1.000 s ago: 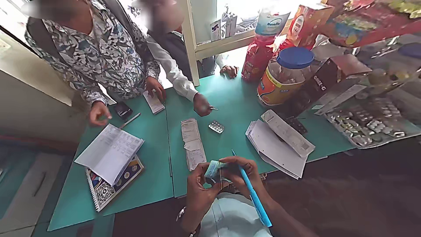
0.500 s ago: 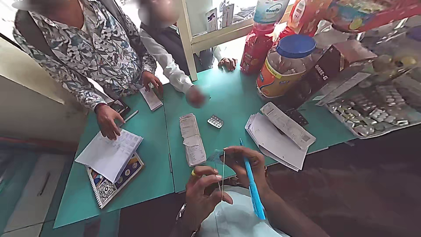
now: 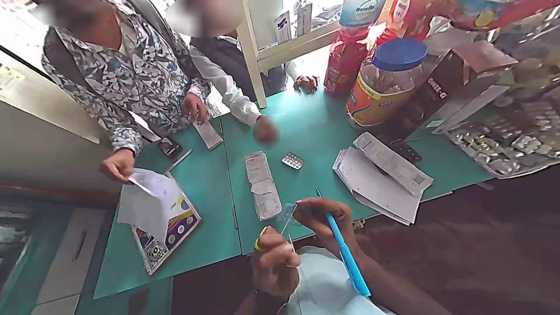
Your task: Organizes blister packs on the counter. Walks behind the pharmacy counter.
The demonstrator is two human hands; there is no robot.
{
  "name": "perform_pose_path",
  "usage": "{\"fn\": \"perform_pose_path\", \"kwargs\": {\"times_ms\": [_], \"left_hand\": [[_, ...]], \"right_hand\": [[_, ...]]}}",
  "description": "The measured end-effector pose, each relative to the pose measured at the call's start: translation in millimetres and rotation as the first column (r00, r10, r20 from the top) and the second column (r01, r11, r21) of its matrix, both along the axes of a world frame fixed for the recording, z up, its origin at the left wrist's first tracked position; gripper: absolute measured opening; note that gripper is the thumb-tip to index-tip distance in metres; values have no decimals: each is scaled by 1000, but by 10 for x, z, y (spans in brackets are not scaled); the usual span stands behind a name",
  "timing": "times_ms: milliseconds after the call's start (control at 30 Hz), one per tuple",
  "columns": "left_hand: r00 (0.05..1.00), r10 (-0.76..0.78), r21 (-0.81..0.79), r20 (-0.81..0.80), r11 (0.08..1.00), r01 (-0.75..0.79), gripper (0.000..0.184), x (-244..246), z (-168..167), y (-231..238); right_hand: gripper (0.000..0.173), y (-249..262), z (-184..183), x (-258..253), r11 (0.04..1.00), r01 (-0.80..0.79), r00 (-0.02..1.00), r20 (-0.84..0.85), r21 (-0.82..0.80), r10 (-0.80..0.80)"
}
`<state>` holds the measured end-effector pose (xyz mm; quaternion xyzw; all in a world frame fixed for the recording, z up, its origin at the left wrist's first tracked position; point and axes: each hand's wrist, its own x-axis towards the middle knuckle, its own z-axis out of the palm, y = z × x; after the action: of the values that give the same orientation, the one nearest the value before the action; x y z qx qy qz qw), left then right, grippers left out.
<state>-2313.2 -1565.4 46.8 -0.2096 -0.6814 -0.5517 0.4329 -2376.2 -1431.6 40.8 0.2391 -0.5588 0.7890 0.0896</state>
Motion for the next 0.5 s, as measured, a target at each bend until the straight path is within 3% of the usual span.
{"fn": "perform_pose_path", "kwargs": {"times_ms": [100,200,267,500], "left_hand": [[986,-97,334,136,941,46,27,-59,-67,7],[908,-334,670,252,737,85,38,-91,-100,23],[867,-407,737,289,672,70,41,-95,-112,9],[688,-555,792,467,608,-48,49,-84,4,-20]], "right_hand": [[25,-29,31,22,998,-36,998,51,-60,39],[24,-73,3,12,998,-21,997,77,-65,26],[24,-91,-24,9,998,-11,995,103,-61,17],[22,-130,-100,-1,995,-58,981,179,-80,71]]}}
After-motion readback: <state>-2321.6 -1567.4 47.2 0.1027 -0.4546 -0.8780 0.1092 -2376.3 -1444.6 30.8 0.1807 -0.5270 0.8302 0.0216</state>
